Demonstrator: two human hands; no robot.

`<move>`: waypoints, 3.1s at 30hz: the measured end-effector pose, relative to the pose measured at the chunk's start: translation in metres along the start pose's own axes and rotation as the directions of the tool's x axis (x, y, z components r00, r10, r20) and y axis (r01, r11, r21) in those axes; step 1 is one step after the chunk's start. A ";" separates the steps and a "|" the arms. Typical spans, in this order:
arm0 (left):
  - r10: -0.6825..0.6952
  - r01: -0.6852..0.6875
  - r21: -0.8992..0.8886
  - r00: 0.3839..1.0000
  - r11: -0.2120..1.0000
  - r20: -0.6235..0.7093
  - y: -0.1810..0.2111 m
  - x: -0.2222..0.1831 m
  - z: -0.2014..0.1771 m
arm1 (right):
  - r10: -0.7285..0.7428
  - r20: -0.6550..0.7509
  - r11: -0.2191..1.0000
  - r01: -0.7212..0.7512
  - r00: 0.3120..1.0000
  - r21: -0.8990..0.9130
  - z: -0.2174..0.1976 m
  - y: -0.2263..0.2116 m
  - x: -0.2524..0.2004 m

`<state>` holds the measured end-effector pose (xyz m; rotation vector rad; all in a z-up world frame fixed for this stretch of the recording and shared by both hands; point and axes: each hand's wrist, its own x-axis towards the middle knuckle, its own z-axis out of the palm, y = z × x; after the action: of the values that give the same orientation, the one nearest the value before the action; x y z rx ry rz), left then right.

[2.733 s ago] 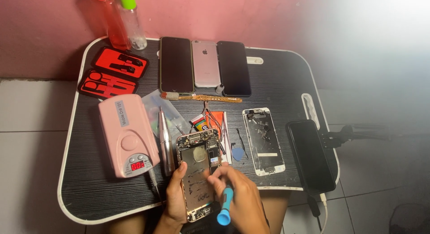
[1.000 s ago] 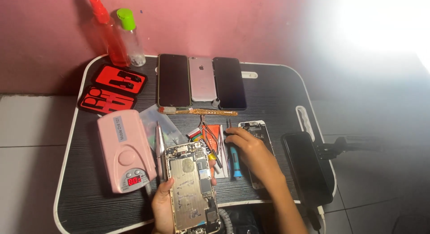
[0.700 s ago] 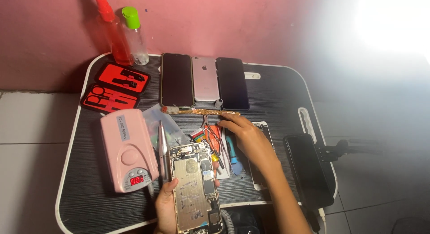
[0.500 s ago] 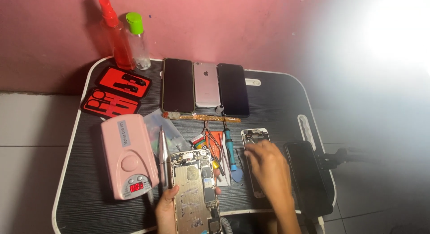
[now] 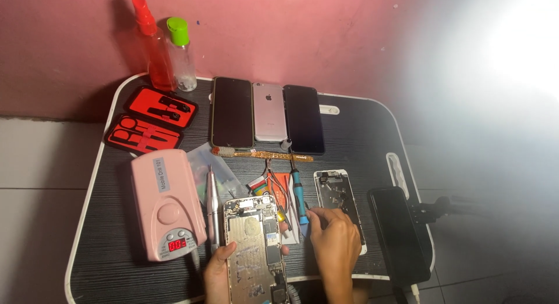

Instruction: Grinding the surface of a smartphone motherboard using a rotary tool and then inspecting it with a screwdriver.

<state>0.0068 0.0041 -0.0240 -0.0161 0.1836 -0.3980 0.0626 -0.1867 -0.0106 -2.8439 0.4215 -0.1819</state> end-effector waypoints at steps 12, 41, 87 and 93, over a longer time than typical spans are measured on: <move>-0.154 0.156 0.055 0.987 0.986 -0.035 0.004 -0.008 0.011 | -0.011 0.151 0.915 -0.051 0.988 0.400 -0.063 -0.010 0.000; -0.007 0.131 0.327 0.935 0.936 -0.355 -0.003 -0.009 0.043 | -0.580 -0.378 0.267 0.606 0.722 0.749 -0.003 0.043 -0.098; 0.091 0.138 0.305 0.771 0.942 -0.630 0.002 -0.008 0.056 | -0.837 0.125 0.351 0.346 0.533 0.870 0.046 0.107 -0.066; 0.026 0.139 0.255 0.834 0.957 -0.551 0.002 -0.012 0.068 | -0.882 -0.176 0.164 0.636 0.437 0.754 0.024 0.084 -0.071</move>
<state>0.0090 0.0097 0.0451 0.3874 0.6999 -0.4797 -0.0238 -0.2375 -0.0624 -1.8614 -1.0586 -0.0494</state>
